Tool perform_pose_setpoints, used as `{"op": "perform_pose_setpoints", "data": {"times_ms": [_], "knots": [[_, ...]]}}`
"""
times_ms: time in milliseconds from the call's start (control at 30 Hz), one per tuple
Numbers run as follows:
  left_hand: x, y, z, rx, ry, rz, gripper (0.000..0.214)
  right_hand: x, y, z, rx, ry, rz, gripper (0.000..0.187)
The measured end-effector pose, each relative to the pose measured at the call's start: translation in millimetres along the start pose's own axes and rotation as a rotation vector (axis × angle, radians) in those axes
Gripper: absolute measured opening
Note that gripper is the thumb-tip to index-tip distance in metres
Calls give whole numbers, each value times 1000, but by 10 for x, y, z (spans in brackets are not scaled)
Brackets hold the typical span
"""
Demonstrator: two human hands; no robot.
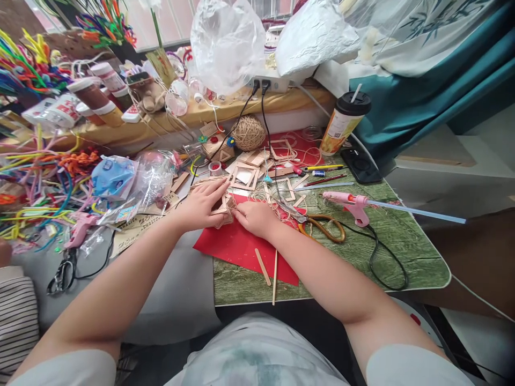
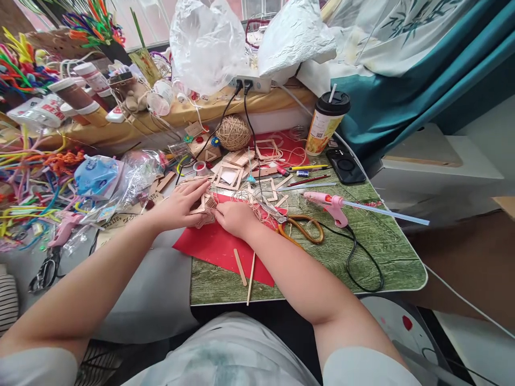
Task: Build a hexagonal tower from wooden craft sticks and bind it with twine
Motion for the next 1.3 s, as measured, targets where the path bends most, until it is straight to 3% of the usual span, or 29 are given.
{"op": "perform_pose_setpoints", "data": {"times_ms": [233, 400, 700, 867, 1000, 1167, 1300], "knots": [[50, 8, 24, 20, 7, -36, 99, 6, -3, 15, -19, -51, -39, 29], [64, 7, 43, 53, 2, -42, 98, 4, 21, -16, 13, -79, -2, 56], [41, 21, 58, 39, 4, 15, 100, 36, 17, -47, -7, -70, -57, 64], [54, 26, 74, 35, 15, -4, 95, -72, 135, -30, 120, 85, 89, 66], [63, 28, 85, 32, 15, -1, 93, -106, 161, -61, 290, 100, 164, 54], [63, 18, 83, 38, 19, 3, 92, -37, 66, -106, 509, 72, 139, 35], [60, 22, 86, 34, 15, 10, 93, 13, -6, -107, 544, 125, 95, 25]]}}
Point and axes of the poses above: each hand's wrist, its own x-axis towards the middle knuckle, its own y-axis out of the back of the hand, z = x × y, the point moved 4 cm from there along x, towards the middle knuckle, and after that the axes turned 15 degrees about -y, right-handed, at the moved point
